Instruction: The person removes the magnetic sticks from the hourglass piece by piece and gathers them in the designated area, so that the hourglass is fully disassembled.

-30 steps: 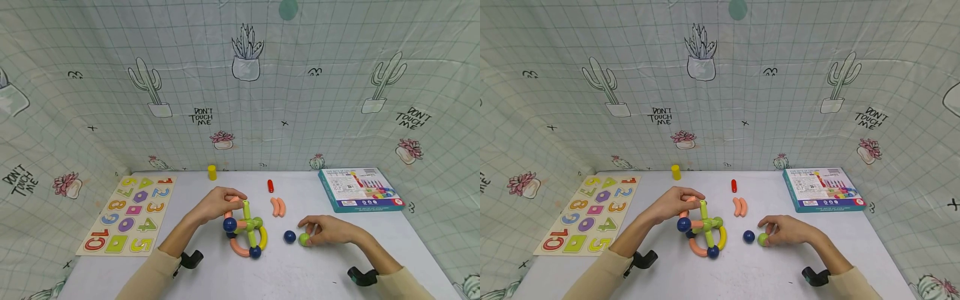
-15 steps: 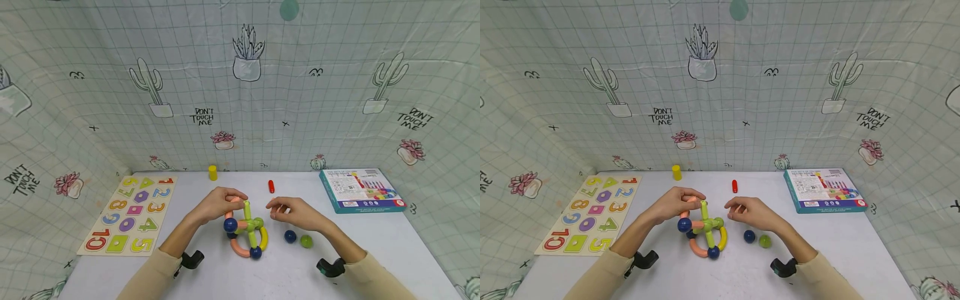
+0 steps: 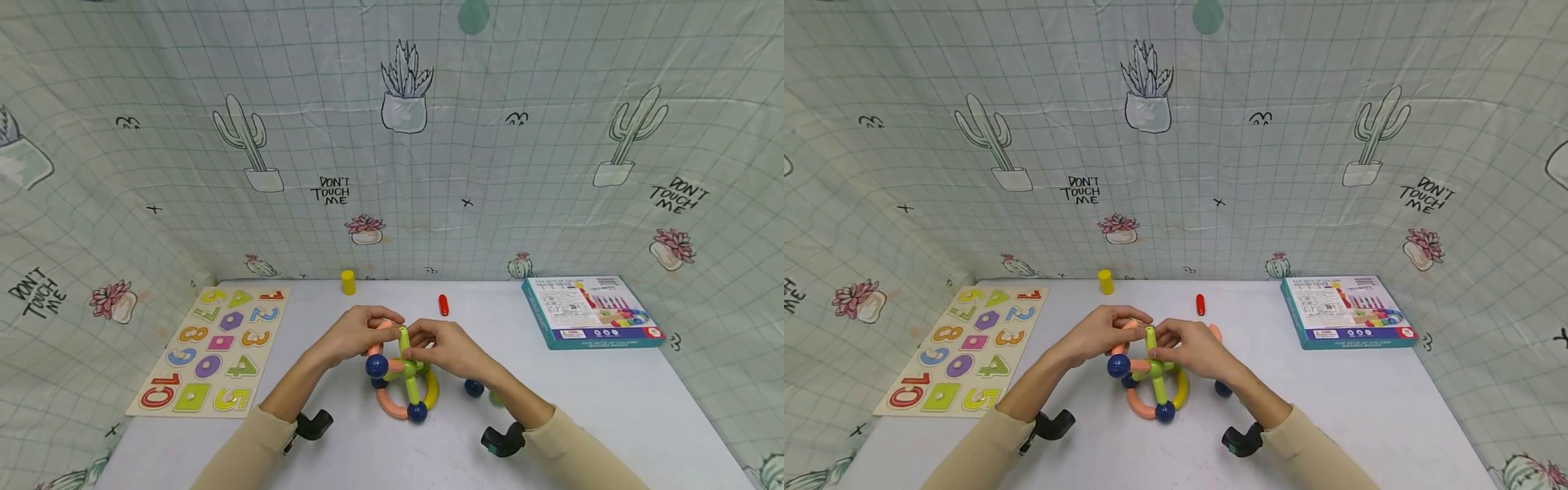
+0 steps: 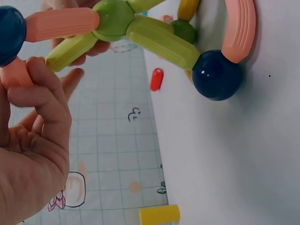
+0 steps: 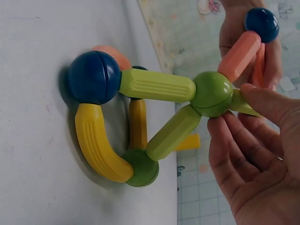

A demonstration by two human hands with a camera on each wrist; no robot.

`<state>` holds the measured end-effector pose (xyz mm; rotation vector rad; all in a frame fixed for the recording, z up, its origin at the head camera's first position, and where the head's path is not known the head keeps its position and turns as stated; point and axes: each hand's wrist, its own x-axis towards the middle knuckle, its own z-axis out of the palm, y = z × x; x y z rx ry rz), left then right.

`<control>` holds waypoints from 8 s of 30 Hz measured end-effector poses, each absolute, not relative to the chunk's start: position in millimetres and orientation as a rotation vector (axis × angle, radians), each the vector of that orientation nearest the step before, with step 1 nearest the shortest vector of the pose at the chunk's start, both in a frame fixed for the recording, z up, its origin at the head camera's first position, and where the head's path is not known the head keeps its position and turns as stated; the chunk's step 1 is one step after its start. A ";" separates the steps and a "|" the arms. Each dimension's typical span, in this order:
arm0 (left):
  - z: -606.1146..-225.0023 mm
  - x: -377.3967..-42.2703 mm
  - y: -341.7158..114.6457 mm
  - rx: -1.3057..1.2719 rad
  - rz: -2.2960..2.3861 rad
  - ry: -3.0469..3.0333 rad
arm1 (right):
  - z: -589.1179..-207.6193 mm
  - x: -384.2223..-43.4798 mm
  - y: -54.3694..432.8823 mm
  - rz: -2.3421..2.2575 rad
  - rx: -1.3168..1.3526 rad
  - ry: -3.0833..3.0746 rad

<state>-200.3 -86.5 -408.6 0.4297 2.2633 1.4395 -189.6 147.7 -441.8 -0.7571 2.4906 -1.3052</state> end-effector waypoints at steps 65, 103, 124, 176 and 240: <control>-403.5 -194.3 -106.2 0.474 1.393 2.156 | -473.5 -283.0 227.4 -1.288 -0.122 2.654; -403.5 -195.2 -103.9 0.477 1.396 2.174 | -496.7 -298.1 223.2 -1.381 0.025 2.456; -401.4 -198.1 -97.2 0.388 1.393 2.169 | -469.5 -286.0 209.6 -1.316 -0.179 2.672; -413.9 -189.4 -81.3 1.123 1.444 2.344 | -402.7 -206.3 183.6 -1.442 -0.806 2.093; -437.5 -181.1 -71.3 0.990 1.239 2.477 | -484.4 -240.9 252.7 -1.131 -0.123 2.563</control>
